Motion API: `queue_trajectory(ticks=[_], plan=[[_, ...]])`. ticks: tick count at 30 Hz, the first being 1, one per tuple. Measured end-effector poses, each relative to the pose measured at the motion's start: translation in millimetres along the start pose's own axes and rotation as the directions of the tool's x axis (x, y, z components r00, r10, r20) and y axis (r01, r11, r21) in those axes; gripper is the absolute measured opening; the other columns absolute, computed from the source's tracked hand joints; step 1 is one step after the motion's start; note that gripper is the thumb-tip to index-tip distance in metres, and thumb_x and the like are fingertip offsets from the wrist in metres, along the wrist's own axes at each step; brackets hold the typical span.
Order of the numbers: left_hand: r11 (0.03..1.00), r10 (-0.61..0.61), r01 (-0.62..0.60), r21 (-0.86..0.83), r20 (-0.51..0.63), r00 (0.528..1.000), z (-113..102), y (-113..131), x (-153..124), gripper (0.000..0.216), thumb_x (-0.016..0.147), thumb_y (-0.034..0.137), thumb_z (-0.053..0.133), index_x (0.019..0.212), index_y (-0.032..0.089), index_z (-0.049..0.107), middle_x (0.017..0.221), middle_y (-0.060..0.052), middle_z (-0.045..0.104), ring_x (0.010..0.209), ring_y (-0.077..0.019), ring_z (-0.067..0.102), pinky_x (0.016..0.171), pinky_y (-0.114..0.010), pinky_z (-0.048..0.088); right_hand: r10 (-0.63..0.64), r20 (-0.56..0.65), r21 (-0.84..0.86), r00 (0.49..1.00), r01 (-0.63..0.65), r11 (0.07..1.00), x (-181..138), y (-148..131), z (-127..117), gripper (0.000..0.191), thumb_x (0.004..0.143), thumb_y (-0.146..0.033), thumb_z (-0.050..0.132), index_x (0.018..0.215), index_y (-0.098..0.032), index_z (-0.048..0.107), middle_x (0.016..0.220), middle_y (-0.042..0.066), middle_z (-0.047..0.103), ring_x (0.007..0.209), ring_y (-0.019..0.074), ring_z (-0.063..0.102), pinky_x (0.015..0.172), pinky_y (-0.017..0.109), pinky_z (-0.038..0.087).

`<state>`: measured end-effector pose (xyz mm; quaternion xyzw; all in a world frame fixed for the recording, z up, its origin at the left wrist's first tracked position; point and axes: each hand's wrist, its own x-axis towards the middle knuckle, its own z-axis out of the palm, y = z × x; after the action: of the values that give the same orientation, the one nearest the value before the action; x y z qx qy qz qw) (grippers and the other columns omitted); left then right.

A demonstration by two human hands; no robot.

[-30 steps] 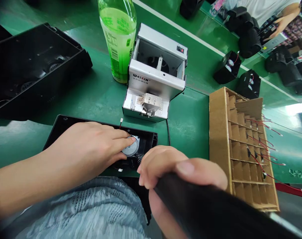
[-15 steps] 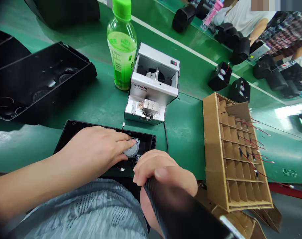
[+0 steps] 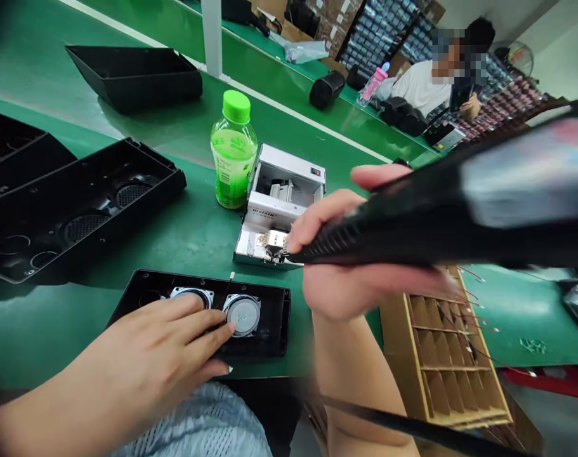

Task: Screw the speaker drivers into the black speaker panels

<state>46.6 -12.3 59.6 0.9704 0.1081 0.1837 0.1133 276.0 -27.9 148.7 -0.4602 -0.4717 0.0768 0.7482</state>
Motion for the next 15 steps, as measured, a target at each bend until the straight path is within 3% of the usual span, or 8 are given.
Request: queue_trajectory(ticks=[2,4,8,12,15], plan=[[1.000,-0.011,0.011,-0.023,-0.015,1.000,3,2,-5,0.021,0.108,0.037,0.070,0.102,0.020,0.081,0.101,-0.007,0.082,0.085,-0.0255,0.068,0.078,-0.042,0.054,-0.021,-0.040,0.046,0.999,0.023,0.999,7,14,14,0.052,0.107,-0.071,0.047,0.104,-0.023,0.069,0.060,-0.003,0.057,0.044,0.0152,0.055,0.041,0.032,0.039],[0.998,-0.028,0.027,-0.055,-0.010,1.000,6,2,-9,0.018,0.108,0.036,0.070,0.104,0.023,0.081,0.100,-0.005,0.082,0.089,-0.0247,0.069,0.086,-0.042,0.055,0.043,0.007,0.059,0.999,-0.043,0.997,8,22,19,0.050,0.104,-0.070,0.054,0.105,-0.023,0.069,0.056,-0.005,0.053,0.039,0.0152,0.051,0.036,0.032,0.037],[0.996,-0.035,0.038,-0.079,0.038,0.999,9,1,-14,0.016,0.108,0.033,0.069,0.113,0.024,0.081,0.103,-0.005,0.082,0.100,-0.0258,0.071,0.098,-0.043,0.055,0.041,-0.025,0.065,0.999,-0.039,0.997,6,25,13,0.059,0.108,-0.072,0.039,0.112,-0.022,0.072,0.056,-0.004,0.052,0.039,0.0159,0.052,0.036,0.030,0.039],[0.994,-0.035,0.037,-0.099,0.025,0.999,5,0,-10,0.020,0.107,0.039,0.073,0.114,0.023,0.082,0.102,-0.006,0.083,0.098,-0.0258,0.072,0.093,-0.041,0.059,0.063,-0.046,0.037,0.997,-0.062,0.997,5,24,10,0.067,0.113,-0.064,0.019,0.114,-0.022,0.072,0.056,-0.002,0.052,0.039,0.0166,0.053,0.035,0.031,0.040],[0.987,-0.072,0.068,-0.146,-0.021,0.997,-4,-1,-5,0.029,0.105,0.047,0.074,0.117,0.021,0.081,0.102,-0.004,0.084,0.090,-0.0254,0.074,0.081,-0.041,0.061,0.106,-0.039,0.062,0.994,-0.104,0.993,4,21,8,0.058,0.110,-0.069,0.033,0.117,-0.025,0.071,0.057,-0.003,0.056,0.038,0.0168,0.051,0.034,0.032,0.039]])
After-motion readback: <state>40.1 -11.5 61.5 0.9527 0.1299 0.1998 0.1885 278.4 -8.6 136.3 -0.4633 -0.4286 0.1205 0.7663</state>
